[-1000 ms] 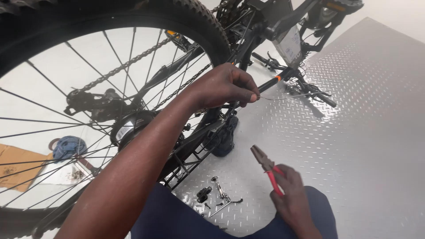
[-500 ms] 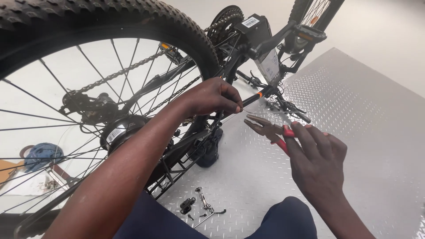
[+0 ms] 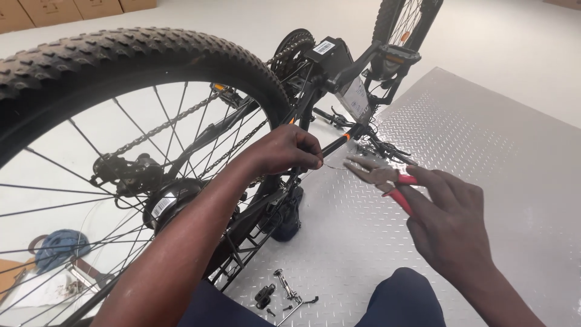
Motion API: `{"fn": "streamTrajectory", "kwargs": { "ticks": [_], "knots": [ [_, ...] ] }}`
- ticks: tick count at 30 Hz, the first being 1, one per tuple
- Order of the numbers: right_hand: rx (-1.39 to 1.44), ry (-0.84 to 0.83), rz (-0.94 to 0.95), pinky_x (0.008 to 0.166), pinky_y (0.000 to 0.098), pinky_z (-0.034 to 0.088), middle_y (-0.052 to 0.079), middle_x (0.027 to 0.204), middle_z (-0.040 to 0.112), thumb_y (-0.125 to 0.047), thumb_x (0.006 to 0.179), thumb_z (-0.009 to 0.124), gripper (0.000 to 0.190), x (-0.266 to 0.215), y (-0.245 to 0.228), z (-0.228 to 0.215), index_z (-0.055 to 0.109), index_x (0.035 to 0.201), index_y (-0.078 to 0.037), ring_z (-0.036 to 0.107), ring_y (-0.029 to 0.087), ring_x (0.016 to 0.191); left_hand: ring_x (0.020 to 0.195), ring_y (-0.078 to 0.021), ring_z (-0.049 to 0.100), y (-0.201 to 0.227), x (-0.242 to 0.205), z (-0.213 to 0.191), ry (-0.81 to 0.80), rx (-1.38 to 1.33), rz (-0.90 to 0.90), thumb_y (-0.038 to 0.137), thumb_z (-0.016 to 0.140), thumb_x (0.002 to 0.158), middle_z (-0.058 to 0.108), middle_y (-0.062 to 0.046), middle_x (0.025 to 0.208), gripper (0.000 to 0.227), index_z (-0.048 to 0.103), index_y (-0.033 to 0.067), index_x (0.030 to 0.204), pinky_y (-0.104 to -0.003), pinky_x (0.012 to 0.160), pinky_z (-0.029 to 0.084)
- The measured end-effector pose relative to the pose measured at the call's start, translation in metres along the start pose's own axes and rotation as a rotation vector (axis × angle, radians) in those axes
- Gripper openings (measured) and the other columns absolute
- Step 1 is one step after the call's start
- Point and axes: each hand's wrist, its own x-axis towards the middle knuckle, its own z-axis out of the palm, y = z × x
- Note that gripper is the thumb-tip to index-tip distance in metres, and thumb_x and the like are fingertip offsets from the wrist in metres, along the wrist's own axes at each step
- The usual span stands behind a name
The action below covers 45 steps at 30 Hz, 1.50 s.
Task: The person is working on the rear derailleur of a bicycle, routing a gear cable through the mechanism. They use pliers to pull the cable taut and secure it, then trim the excess cable length.
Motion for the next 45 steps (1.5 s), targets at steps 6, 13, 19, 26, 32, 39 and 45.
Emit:
{"fn": "streamTrajectory", "kwargs": {
  "ticks": [6,13,19,26,32,39,45],
  "knots": [
    [0.307,-0.051,0.541,0.102,0.0471,0.04,0.012,0.145,0.056,0.004,0.082,0.051,0.047,-0.036,0.018,0.005,0.068,0.124,-0.006,0.046,0.036,0.12,0.068,-0.0113,0.063,0.004,-0.002,0.0,-0.019,-0.074,-0.008,0.012,0.077,0.086,0.071,-0.003,0.073,0.007,0.08,0.0064,0.087,-0.028,0.067,0.051],
    [-0.191,-0.144,0.278,0.079,0.048,0.047,0.004,0.136,0.062,-0.008,0.071,0.062,0.061,-0.05,0.027,0.054,0.064,0.131,-0.023,0.06,0.031,0.116,0.06,-0.008,0.055,-0.009,0.009,-0.003,-0.043,-0.115,0.014,0.011,0.078,0.084,0.071,-0.001,0.07,0.006,0.079,0.0053,0.086,-0.026,0.058,0.042],
    [-0.131,0.195,0.024,0.079,0.0404,0.049,0.005,0.132,0.065,-0.006,0.083,0.065,0.028,-0.001,-0.009,0.057,0.074,0.108,-0.016,0.06,0.029,0.116,0.055,-0.0119,0.049,-0.016,0.008,-0.002,0.002,-0.22,0.099,0.023,0.079,0.075,0.056,-0.004,0.054,0.013,0.076,0.0105,0.076,-0.025,0.055,0.039],
    [-0.19,0.219,-0.008,0.089,0.0388,0.043,0.0,0.136,0.063,-0.012,0.091,0.063,0.023,0.014,-0.011,0.056,0.072,0.111,-0.018,0.055,0.022,0.125,0.056,-0.0103,0.044,-0.019,0.01,-0.002,-0.005,-0.328,0.126,0.019,0.076,0.077,0.05,-0.003,0.053,0.013,0.076,0.0065,0.076,-0.026,0.054,0.034],
    [-0.18,0.192,-0.058,0.091,0.04,0.04,0.001,0.135,0.064,-0.015,0.094,0.062,0.019,0.015,-0.009,0.052,0.072,0.11,-0.017,0.056,0.022,0.124,0.054,-0.0101,0.041,-0.021,0.012,-0.003,-0.014,-0.341,0.128,0.019,0.076,0.076,0.047,-0.003,0.051,0.012,0.075,0.0068,0.074,-0.025,0.051,0.031],
    [-0.03,0.119,0.008,0.083,0.0408,0.042,-0.001,0.132,0.063,-0.014,0.092,0.065,0.018,0.011,-0.006,0.056,0.072,0.108,-0.017,0.057,0.025,0.117,0.054,-0.0107,0.043,-0.023,0.013,-0.002,-0.006,-0.353,0.116,0.018,0.077,0.076,0.046,-0.003,0.051,0.013,0.075,0.006,0.075,-0.024,0.052,0.036],
    [0.161,0.027,0.057,0.077,0.0424,0.045,-0.002,0.131,0.063,-0.014,0.087,0.068,0.024,0.009,-0.003,0.059,0.071,0.11,-0.017,0.06,0.028,0.111,0.056,-0.0103,0.043,-0.019,0.01,-0.001,-0.016,-0.332,0.115,0.017,0.077,0.077,0.047,-0.001,0.053,0.012,0.075,0.0057,0.078,-0.024,0.054,0.035]
  ]
}}
